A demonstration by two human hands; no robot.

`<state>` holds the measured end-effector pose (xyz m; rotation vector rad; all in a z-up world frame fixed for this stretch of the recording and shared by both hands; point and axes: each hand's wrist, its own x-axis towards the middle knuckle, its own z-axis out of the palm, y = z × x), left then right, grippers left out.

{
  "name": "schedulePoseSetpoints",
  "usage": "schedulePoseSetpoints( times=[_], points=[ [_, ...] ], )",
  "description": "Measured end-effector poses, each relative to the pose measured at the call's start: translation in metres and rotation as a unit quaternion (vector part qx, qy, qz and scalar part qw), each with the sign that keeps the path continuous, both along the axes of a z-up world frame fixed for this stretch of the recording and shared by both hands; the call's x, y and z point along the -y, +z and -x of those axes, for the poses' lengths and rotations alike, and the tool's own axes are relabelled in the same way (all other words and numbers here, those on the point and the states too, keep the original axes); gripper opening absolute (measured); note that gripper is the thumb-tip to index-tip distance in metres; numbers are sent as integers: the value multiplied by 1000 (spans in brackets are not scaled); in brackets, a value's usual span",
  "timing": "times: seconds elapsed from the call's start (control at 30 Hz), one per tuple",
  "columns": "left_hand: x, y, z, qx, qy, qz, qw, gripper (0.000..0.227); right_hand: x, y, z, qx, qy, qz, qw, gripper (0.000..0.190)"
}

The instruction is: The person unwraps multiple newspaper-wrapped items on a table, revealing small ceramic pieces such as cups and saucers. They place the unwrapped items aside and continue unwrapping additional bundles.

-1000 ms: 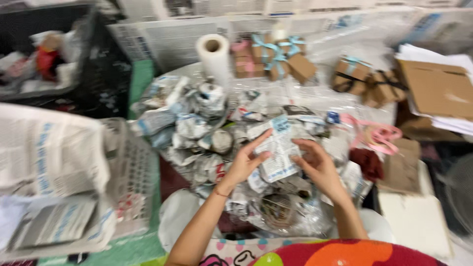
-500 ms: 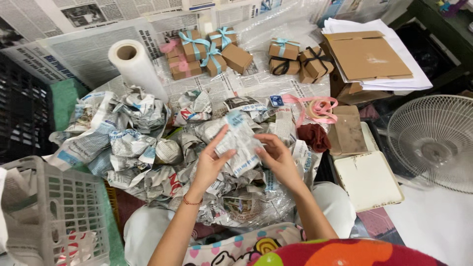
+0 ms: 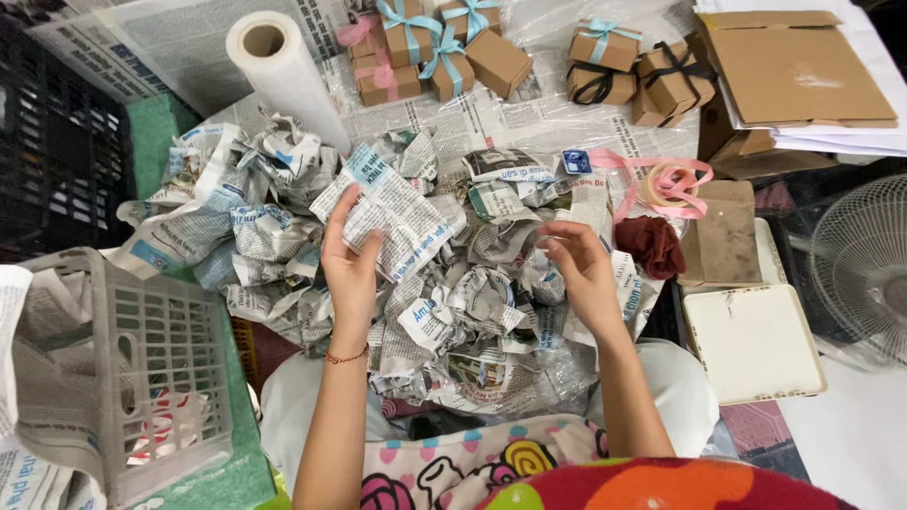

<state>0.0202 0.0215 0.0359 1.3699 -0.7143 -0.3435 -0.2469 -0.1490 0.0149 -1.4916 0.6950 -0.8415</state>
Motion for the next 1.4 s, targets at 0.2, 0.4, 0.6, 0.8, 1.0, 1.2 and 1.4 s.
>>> schedulePoseSetpoints(
  times=[0.2,0.4,0.6,0.8,1.0,1.2,1.4],
  points=[
    [4,-6,4,-92,-116,58,987,74,-10,-20,-11,-1,32,8,999,25],
    [11,-3,37,-65,-183,50,980,78,-22,-10,-5,-19,65,-1,998,27],
    [10,7,76,-157,-281,21,946,63,-30,30,26,-22,65,69,995,33],
    [23,22,133,-128,-284,35,950,60,-40,71,86,-60,22,42,997,50],
    [35,24,161,-102,-332,6,938,55,-66,50,72,53,-46,-11,997,59],
    [31,20,138,14,-260,-239,936,49,-57,34,55,-29,-34,130,991,23],
    [25,19,106,-74,-275,-26,958,66,-43,52,21,-4,32,188,982,31]
  ],
)
